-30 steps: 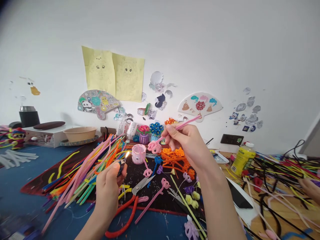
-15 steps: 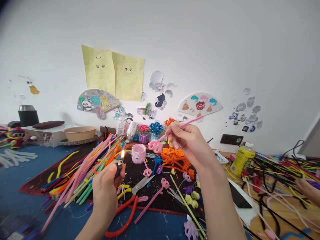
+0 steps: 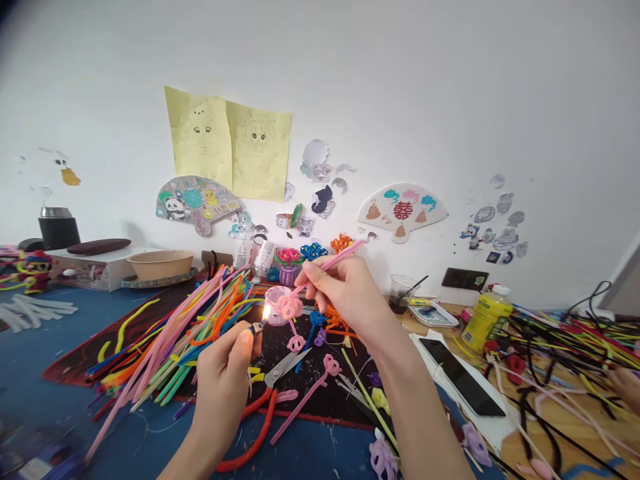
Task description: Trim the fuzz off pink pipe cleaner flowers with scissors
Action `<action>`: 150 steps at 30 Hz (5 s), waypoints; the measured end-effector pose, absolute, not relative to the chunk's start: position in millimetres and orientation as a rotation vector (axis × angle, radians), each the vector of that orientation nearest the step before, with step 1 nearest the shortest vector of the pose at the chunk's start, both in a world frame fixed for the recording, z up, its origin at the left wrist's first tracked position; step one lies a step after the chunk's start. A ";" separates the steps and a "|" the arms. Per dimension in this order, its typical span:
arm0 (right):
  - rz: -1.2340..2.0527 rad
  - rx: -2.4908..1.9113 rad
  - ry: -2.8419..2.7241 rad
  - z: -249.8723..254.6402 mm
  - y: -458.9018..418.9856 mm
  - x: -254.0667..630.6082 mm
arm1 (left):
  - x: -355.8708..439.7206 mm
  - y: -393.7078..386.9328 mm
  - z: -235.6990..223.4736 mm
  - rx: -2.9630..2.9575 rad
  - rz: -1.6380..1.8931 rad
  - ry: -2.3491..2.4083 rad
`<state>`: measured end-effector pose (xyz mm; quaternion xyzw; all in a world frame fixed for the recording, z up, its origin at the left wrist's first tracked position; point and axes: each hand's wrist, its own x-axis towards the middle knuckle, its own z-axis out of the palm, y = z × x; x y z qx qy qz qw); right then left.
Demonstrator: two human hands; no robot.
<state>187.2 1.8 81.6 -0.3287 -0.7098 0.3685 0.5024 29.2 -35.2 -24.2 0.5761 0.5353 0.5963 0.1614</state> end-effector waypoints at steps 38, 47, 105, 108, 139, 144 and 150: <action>1.152 -0.574 -1.417 89.5 4.2 224.9 | 15.4 5.9 -54.9 2.197 0.774 2.114; 1.317 -0.541 -1.535 81.6 8.1 204.9 | 23.0 -26.4 -13.5 2.319 1.952 1.419; -0.613 -0.639 -2.328 70.8 -34.4 173.0 | 16.6 -51.6 5.2 2.287 2.529 1.604; -0.572 -0.638 -2.343 70.9 -34.4 172.4 | 16.4 -52.0 5.2 2.290 2.525 1.583; 0.516 -0.759 -1.825 17.7 3.0 206.4 | 30.6 -12.5 8.6 1.845 1.378 0.750; 0.292 -0.783 -1.616 -6.5 -5.5 199.4 | 59.4 -6.6 8.2 1.729 1.550 0.710; 0.281 -0.827 -1.487 -17.3 -9.6 188.3 | 76.1 -2.2 -8.0 1.457 1.668 0.747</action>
